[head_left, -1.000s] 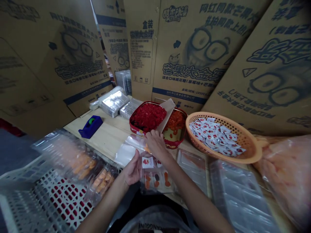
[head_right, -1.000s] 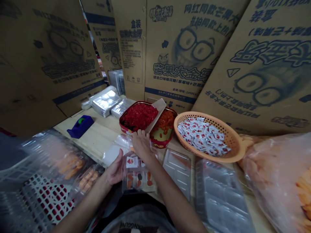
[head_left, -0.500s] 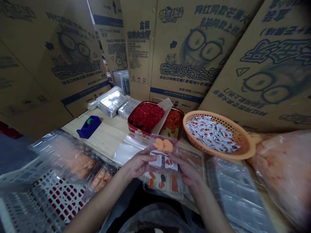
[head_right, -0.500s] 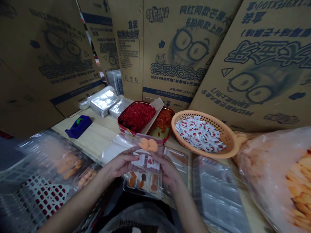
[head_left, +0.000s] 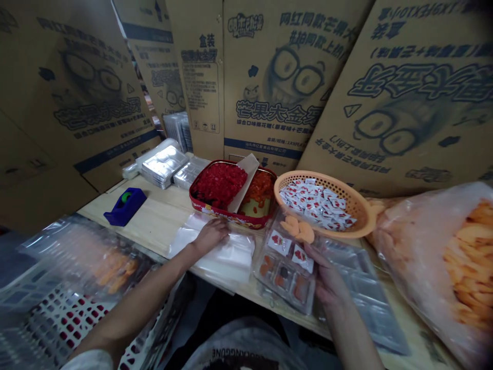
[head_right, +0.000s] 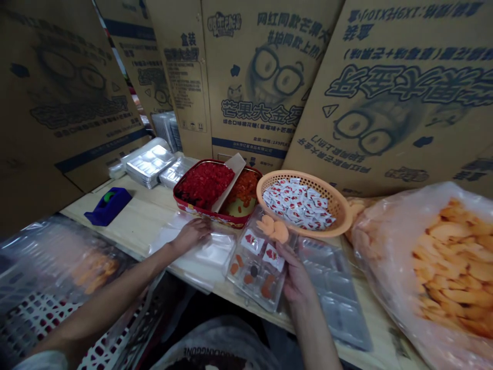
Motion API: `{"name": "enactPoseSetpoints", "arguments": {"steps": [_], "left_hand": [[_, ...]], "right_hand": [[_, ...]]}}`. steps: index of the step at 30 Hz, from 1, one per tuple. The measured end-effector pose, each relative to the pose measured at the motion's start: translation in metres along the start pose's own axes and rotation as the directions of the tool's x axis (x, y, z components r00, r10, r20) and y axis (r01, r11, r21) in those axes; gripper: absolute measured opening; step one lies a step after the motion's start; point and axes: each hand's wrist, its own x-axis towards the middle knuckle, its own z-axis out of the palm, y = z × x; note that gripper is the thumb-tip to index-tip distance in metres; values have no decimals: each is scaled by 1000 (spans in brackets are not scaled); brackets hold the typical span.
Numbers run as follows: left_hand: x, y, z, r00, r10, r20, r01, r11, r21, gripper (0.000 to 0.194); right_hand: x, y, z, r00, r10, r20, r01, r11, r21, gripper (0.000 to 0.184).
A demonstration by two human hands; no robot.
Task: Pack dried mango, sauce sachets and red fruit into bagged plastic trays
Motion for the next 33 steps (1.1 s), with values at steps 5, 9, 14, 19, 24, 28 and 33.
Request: {"name": "enactPoseSetpoints", "arguments": {"steps": [5, 9, 14, 19, 24, 28, 33], "left_hand": [[-4, 11, -3, 999, 33, 23, -36, 987, 157, 5], [-1, 32, -21, 999, 27, 23, -32, 970, 240, 6], [2, 53, -34, 999, -31, 29, 27, 991, 133, 15], [-4, 62, -23, 954, -286, 92, 297, 861, -413, 52], [-15, 77, -11, 889, -423, 175, 437, 673, -596, 29], [-20, 86, 4, 866, -434, 249, 451, 460, -765, 36], [-24, 87, 24, 864, -463, 201, 421, 441, -792, 34]], "right_hand": [[-4, 1, 3, 1000, -6, 23, 3, 995, 103, 18], [-5, -3, 3, 1000, 14, 15, -16, 988, 155, 20], [-6, -9, 5, 999, 20, -43, -11, 981, 196, 21], [-7, -14, 8, 1000, -1, 1, 1, 980, 197, 23], [-7, -9, 17, 998, 4, 60, -16, 979, 205, 24], [-7, 6, 33, 982, 117, 148, -146, 968, 206, 24], [-8, 19, 48, 970, 149, 192, -183, 968, 172, 29]]}}
